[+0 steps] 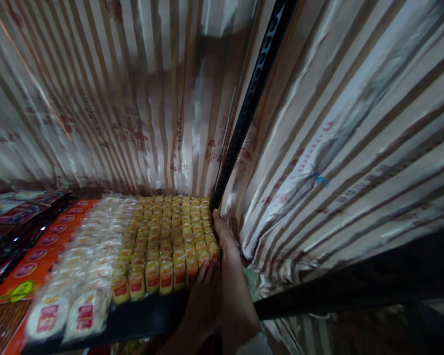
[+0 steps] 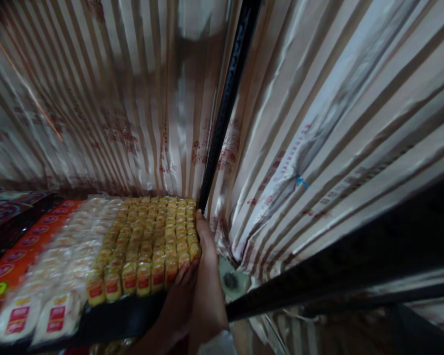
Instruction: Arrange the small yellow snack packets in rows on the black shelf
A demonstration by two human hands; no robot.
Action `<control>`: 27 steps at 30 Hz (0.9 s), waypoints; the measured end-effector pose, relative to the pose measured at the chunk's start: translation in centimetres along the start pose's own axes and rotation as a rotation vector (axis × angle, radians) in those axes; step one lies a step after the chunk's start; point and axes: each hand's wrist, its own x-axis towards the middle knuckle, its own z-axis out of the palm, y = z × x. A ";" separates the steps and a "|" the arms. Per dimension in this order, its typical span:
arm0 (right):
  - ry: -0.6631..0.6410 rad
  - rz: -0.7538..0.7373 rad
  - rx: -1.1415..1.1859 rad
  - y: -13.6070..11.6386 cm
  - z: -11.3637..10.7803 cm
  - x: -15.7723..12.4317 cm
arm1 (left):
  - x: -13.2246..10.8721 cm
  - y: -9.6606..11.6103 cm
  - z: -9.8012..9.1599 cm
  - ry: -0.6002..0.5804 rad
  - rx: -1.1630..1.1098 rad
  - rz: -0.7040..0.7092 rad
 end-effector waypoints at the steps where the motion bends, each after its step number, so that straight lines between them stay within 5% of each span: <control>1: 0.001 0.046 -0.024 0.0 -0.2 -0.1 | -0.1 0.0 0.0 0.006 0.012 0.004; 5: -0.040 0.153 -0.052 0.1 -0.4 -0.5 | -0.2 0.0 0.1 0.018 0.060 0.019; 9: -0.121 0.099 0.013 0.1 -0.2 -0.8 | -0.3 0.0 -0.1 0.017 0.066 0.044; 14: 0.177 -0.040 -0.142 -0.3 -0.6 -2.0 | -0.4 0.0 -0.2 -0.012 0.052 0.043; 27: 0.330 -0.207 -0.041 -0.5 -1.5 -13.8 | -1.4 -0.1 1.5 0.131 -0.023 0.063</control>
